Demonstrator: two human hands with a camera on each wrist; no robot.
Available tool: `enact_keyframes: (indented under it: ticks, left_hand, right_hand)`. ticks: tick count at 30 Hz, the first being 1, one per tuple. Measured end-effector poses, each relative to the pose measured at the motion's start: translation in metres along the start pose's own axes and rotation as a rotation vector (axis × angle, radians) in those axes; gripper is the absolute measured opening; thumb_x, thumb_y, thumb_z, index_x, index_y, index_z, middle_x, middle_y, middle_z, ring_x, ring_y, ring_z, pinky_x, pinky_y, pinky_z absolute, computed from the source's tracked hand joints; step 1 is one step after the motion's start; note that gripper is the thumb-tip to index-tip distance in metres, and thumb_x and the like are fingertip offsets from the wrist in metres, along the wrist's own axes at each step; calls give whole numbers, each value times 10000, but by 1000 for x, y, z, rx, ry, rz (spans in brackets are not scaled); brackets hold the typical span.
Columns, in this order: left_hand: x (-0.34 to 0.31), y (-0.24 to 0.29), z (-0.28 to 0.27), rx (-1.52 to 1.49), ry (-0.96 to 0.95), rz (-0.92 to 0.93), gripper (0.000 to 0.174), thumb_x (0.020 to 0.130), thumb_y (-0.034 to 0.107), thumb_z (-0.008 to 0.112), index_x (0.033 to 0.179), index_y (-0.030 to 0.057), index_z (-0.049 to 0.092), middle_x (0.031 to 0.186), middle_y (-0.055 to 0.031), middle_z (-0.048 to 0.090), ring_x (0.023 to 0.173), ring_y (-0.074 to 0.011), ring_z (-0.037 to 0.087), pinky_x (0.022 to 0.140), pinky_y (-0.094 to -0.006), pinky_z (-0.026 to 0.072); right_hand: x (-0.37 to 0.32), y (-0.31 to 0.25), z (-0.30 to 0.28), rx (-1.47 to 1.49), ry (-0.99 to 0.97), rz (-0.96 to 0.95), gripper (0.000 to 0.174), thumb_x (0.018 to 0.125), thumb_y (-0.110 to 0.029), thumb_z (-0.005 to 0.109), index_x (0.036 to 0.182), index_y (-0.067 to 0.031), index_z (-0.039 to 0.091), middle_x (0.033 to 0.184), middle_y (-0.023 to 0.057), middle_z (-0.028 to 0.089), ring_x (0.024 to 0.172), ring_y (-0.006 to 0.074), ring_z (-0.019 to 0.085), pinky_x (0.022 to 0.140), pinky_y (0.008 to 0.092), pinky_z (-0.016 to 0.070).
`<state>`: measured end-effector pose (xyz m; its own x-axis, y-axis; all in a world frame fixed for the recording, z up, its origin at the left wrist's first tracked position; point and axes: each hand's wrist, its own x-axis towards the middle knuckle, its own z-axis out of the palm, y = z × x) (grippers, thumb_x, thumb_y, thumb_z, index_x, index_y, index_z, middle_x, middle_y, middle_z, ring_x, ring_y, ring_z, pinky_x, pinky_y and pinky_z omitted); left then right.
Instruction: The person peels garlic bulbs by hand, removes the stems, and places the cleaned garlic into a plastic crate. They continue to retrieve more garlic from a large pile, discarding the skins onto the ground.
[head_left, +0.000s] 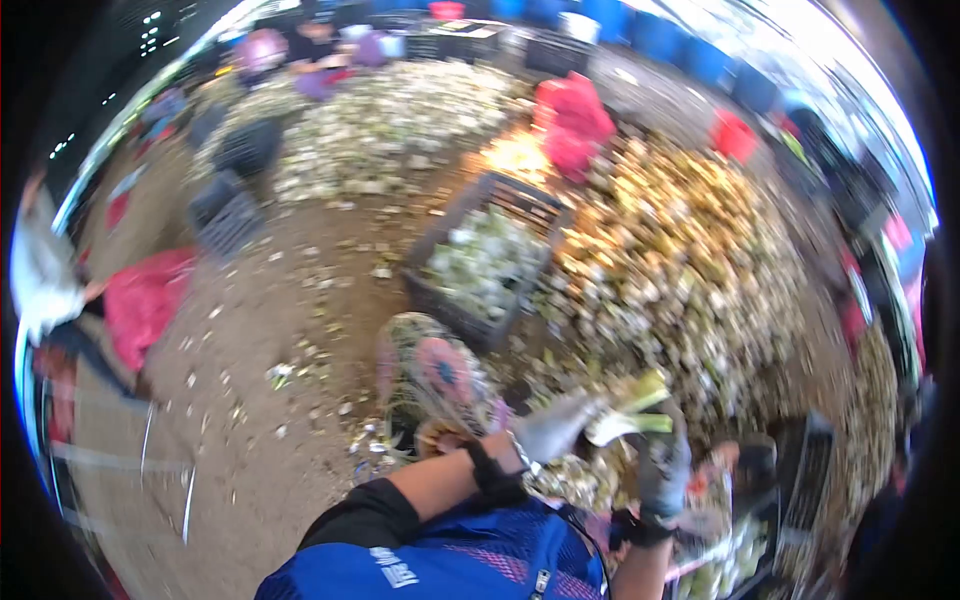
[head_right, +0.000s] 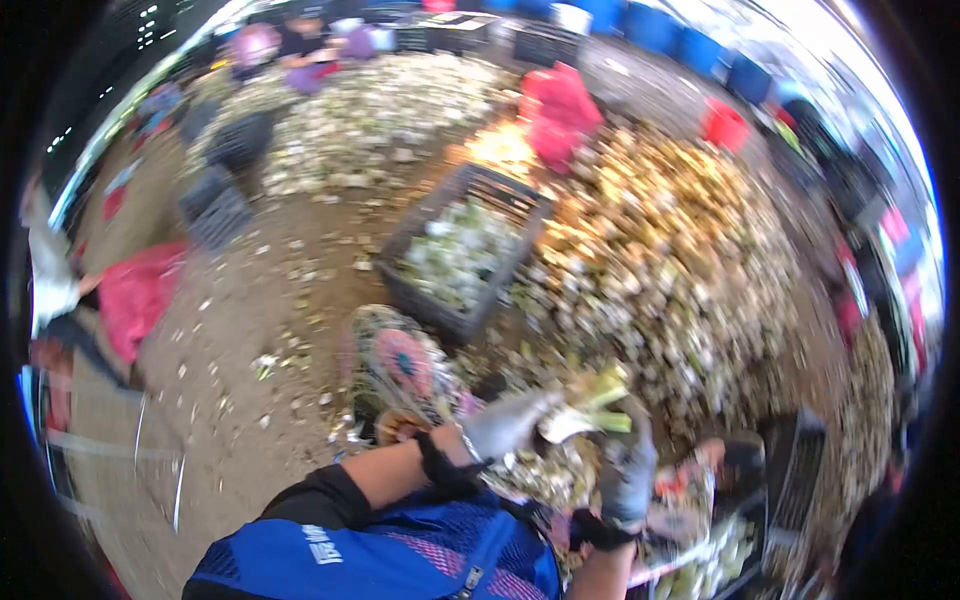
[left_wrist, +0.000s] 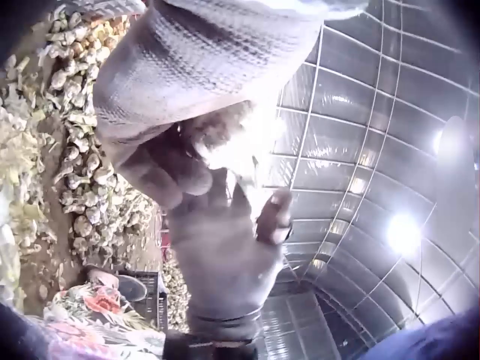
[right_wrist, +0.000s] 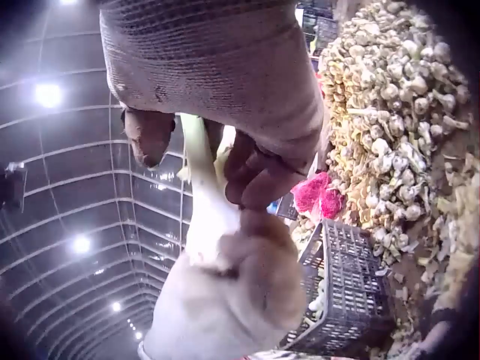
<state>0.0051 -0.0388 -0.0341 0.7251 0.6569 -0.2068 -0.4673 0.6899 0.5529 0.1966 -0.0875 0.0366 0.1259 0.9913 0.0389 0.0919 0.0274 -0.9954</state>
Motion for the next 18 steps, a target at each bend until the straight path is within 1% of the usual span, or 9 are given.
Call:
enact_keyframes:
  ticks: [1, 2, 3, 4, 6, 7, 10, 14, 18]
  left_hand:
    - [3, 0, 15, 188, 101, 145, 480, 1070, 413, 435, 1373, 51, 524, 1142, -59, 667, 941, -117, 639, 850, -294, 538]
    - [-6, 18, 29, 401, 207, -26, 469, 1070, 412, 439, 1322, 39, 571, 1140, -56, 667, 970, -119, 633, 867, -290, 527]
    - [1, 6, 35, 60, 181, 72, 397, 1066, 338, 477, 1240, 14, 626, 1112, -46, 676, 950, -118, 618, 859, -279, 499]
    - [11, -5, 16, 672, 336, 338, 318, 1045, 249, 504, 1150, -5, 665, 1085, -37, 684, 940, -118, 606, 868, -277, 476]
    - [13, 13, 40, 477, 455, 313, 251, 1002, 189, 566, 1115, -11, 668, 1020, -38, 682, 939, -114, 610, 867, -265, 473]
    - [11, 17, 43, 456, 462, 311, 233, 989, 174, 589, 1106, -11, 669, 1009, -37, 679, 929, -97, 608, 841, -249, 468]
    - [-4, 28, 64, 546, 475, 226, 185, 981, 166, 619, 1056, 6, 675, 915, 6, 636, 811, -50, 546, 711, -210, 417]
    - [-20, 37, 60, 486, 501, 302, 158, 1000, 177, 620, 1007, 22, 647, 856, 31, 631, 710, -28, 516, 608, -195, 389]
    - [-15, 56, 40, 660, 580, 450, 301, 979, 123, 599, 1253, 0, 580, 1070, -57, 656, 925, -135, 630, 841, -289, 523]
  right_hand:
    - [0, 3, -1, 34, -35, -14, 478, 913, -314, 715, 1247, 3, 587, 1156, 84, 633, 1049, 201, 620, 916, 389, 528]
    - [-1, 11, -4, 74, -72, -31, 406, 930, -310, 700, 1176, 4, 625, 1084, 65, 655, 986, 180, 630, 875, 368, 539]
    - [1, 22, -10, -39, -44, -50, 364, 946, -321, 683, 1120, -5, 641, 1029, 49, 663, 925, 171, 636, 828, 354, 546]
    - [2, 37, -16, -150, -26, -68, 336, 962, -332, 665, 1065, -13, 657, 975, 34, 670, 864, 163, 643, 781, 340, 554]
    - [-3, 77, -24, -37, 111, -19, 342, 959, -348, 670, 1063, -23, 677, 929, 43, 680, 760, 169, 653, 731, 329, 554]
    - [-3, 75, -16, 699, 206, 139, 338, 963, -344, 665, 1028, -13, 691, 848, 60, 673, 716, 180, 655, 674, 326, 546]
    - [2, 72, -28, 629, 404, 336, 329, 978, -335, 644, 956, -9, 684, 658, 44, 608, 602, 194, 627, 581, 339, 505]
    - [9, 89, -37, 900, 475, 381, 308, 974, -352, 646, 901, -54, 638, 743, 71, 642, 666, 230, 660, 621, 362, 531]
    - [14, 100, -37, 1088, 593, 449, 374, 965, -345, 665, 1085, -11, 546, 962, 150, 652, 900, 335, 700, 797, 484, 590]
